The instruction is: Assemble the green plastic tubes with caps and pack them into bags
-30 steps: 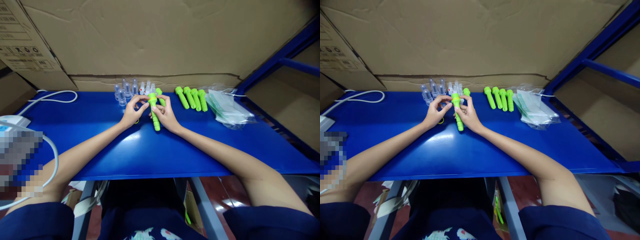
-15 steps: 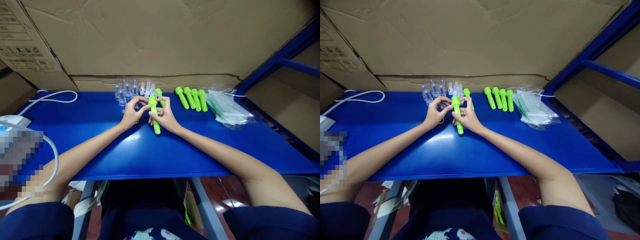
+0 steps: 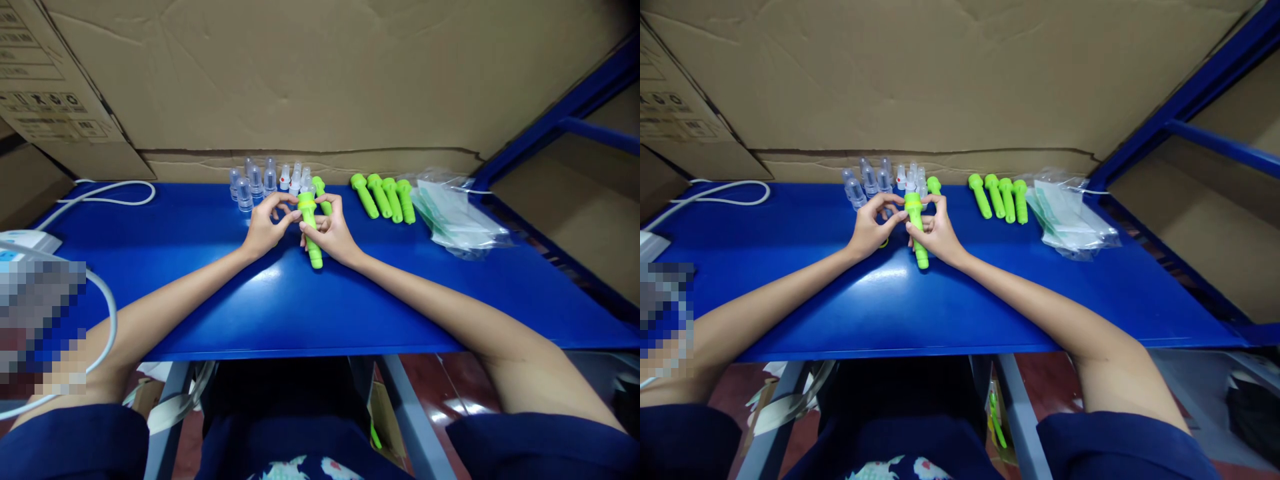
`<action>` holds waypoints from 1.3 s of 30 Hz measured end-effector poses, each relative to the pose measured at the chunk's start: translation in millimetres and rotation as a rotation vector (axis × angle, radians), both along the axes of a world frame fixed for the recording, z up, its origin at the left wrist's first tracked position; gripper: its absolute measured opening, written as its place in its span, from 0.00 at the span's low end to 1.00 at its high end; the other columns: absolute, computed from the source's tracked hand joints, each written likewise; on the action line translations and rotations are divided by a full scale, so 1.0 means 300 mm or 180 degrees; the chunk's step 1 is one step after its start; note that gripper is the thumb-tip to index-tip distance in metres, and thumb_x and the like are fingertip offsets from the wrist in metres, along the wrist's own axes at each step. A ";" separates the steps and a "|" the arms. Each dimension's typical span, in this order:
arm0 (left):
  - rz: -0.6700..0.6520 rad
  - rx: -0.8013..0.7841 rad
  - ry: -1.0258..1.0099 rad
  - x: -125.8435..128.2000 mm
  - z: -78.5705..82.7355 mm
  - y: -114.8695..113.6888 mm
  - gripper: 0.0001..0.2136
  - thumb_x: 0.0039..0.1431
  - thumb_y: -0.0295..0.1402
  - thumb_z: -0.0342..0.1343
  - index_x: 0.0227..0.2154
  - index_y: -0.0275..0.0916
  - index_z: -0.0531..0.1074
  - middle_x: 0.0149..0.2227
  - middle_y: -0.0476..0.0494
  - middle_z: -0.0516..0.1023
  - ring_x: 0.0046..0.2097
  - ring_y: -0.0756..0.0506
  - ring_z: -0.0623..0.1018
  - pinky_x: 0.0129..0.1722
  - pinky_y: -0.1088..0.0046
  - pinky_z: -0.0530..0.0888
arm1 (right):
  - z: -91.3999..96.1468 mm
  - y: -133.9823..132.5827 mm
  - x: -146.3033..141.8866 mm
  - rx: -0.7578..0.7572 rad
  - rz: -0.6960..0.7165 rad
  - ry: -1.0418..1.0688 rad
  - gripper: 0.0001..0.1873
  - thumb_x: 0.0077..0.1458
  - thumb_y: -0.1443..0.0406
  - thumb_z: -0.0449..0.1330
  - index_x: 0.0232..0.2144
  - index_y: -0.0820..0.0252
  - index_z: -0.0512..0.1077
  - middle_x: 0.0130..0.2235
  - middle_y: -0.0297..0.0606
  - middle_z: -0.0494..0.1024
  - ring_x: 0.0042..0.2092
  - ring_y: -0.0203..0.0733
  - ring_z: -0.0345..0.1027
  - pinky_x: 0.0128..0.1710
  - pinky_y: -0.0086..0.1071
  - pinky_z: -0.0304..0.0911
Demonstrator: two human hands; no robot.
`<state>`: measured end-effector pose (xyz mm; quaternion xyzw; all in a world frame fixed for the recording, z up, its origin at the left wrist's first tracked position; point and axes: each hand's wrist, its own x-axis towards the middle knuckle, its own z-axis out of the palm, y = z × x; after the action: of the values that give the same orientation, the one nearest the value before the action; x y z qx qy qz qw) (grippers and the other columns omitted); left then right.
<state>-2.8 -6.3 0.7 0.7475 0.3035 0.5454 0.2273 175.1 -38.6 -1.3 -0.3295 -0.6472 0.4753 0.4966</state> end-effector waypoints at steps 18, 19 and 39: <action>-0.0161 -0.0150 -0.0266 -0.001 -0.019 0.015 0.11 0.62 0.35 0.64 0.45 0.39 0.75 0.46 0.42 0.82 0.45 0.48 0.83 0.42 0.73 0.76 | -0.008 0.026 0.006 -0.0342 0.0096 0.0088 0.34 0.55 0.42 0.66 0.48 0.55 0.58 0.33 0.34 0.82 0.25 0.38 0.76 0.23 0.32 0.75; -0.0164 -0.0104 -0.0280 0.000 -0.018 0.014 0.11 0.62 0.36 0.64 0.44 0.38 0.75 0.46 0.42 0.82 0.45 0.48 0.83 0.43 0.73 0.77 | -0.007 0.025 0.006 -0.0377 0.0126 0.0038 0.34 0.54 0.42 0.67 0.48 0.56 0.58 0.33 0.34 0.82 0.25 0.38 0.76 0.22 0.32 0.74; -0.0046 0.0214 0.0085 -0.002 0.002 -0.013 0.09 0.64 0.38 0.62 0.41 0.37 0.78 0.42 0.42 0.82 0.37 0.50 0.80 0.38 0.73 0.73 | -0.002 0.000 0.012 -0.0072 -0.0293 -0.0270 0.42 0.50 0.44 0.70 0.57 0.53 0.55 0.29 0.32 0.80 0.28 0.44 0.78 0.26 0.35 0.74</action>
<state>-3.3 -10.3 1.2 0.7641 0.2826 0.5437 0.2019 178.9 -38.7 -2.0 -0.3844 -0.6464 0.4449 0.4863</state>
